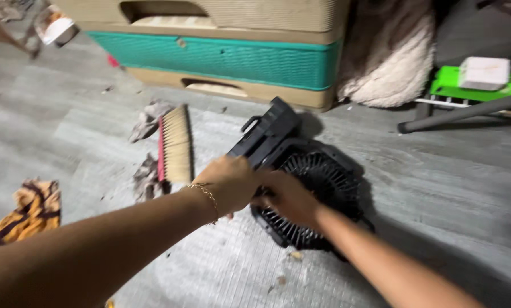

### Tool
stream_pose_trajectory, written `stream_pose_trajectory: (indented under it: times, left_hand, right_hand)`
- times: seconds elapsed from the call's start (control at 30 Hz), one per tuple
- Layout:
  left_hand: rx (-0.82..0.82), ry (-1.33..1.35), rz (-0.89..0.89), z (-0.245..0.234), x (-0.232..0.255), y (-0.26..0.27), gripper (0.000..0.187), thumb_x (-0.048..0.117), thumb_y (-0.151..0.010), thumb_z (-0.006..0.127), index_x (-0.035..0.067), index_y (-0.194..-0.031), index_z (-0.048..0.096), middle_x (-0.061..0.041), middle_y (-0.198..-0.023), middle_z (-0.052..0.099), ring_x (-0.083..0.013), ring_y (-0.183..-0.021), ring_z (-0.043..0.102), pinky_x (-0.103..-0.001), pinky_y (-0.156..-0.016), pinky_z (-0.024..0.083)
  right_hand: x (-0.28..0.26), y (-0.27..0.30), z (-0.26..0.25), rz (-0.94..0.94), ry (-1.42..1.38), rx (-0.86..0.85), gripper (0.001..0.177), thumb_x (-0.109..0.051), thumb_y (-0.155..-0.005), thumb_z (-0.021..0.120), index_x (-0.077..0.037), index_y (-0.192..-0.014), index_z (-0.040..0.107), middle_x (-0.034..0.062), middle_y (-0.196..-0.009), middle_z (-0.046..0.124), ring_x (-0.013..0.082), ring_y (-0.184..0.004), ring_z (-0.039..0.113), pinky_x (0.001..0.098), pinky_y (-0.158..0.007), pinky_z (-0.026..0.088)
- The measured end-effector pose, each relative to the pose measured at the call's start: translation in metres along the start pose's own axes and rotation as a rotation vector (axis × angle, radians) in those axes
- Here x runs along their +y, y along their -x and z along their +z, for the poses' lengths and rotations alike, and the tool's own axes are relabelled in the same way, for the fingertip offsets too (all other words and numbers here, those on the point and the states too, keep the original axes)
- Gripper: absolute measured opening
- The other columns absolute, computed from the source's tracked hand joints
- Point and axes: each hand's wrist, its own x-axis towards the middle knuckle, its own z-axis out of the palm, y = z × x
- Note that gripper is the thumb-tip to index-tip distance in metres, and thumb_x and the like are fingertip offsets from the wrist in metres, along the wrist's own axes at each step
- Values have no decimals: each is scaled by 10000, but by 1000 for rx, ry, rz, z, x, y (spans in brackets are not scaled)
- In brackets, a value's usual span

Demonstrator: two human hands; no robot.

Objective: The person disassembles a portable fan on the floor, using a screwdriver to remove screws from the fan housing. They separate the fan cover from the base, manipulate the internal components, and reassemble the unit by screwing the cover back on.

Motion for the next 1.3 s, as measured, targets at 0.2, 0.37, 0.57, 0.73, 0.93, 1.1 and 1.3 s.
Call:
stream_pose_trajectory:
  times: [0.2,0.37,0.57,0.73,0.93,1.1,1.3]
  left_hand:
    - [-111,19,-103,4,-8,-21,339,402,-895,721,85,-1006,760,-163,-978,733,-333,-925,738,-411,-767,614]
    - [83,-53,-127,-2,11,-4,200,268,-934,694,97,-875,780,-92,-839,750,-255,-787,759,-376,-650,628]
    - [44,3,-39,-13,14,-1,451,542,-901,692,101,-950,777,-80,-863,747,-229,-807,723,-367,-685,608]
    - [-316,-307,197,-23,9,-18,303,379,-974,623,171,-1168,730,-60,-943,757,-231,-862,734,-396,-717,604]
    - [-195,116,-276,-27,17,-12,253,287,-958,675,72,-1053,766,-122,-995,774,-240,-897,779,-347,-739,633]
    - [3,-221,22,-22,46,-11,173,214,-983,628,142,-1004,784,-58,-994,761,-243,-930,748,-373,-715,620]
    - [3,-224,113,-16,23,-2,236,322,-962,647,124,-1036,753,-53,-895,764,-222,-837,760,-358,-677,602]
  right_hand:
    - [13,-7,5,110,43,-14,223,-154,-844,785,-37,-1027,732,139,-983,760,309,-893,713,400,-824,544]
    - [22,4,22,100,-49,171,163,-124,-820,727,-37,-957,714,114,-985,757,293,-919,731,416,-856,551]
    - [16,7,24,-21,197,238,128,-146,-804,775,-64,-892,730,108,-874,754,297,-846,697,437,-827,506]
    - [7,5,11,94,109,86,221,-227,-836,798,-46,-933,718,141,-893,754,277,-852,710,403,-817,531]
    - [38,-17,-20,296,-68,-416,254,-234,-957,683,-61,-1140,654,89,-1088,738,182,-993,692,353,-917,539]
    - [56,4,-19,190,-12,-231,164,-45,-863,691,-34,-1012,759,111,-1061,791,188,-1022,741,341,-875,582]
    - [21,8,-1,254,46,15,206,-80,-757,819,-1,-927,732,147,-870,759,252,-803,763,375,-741,580]
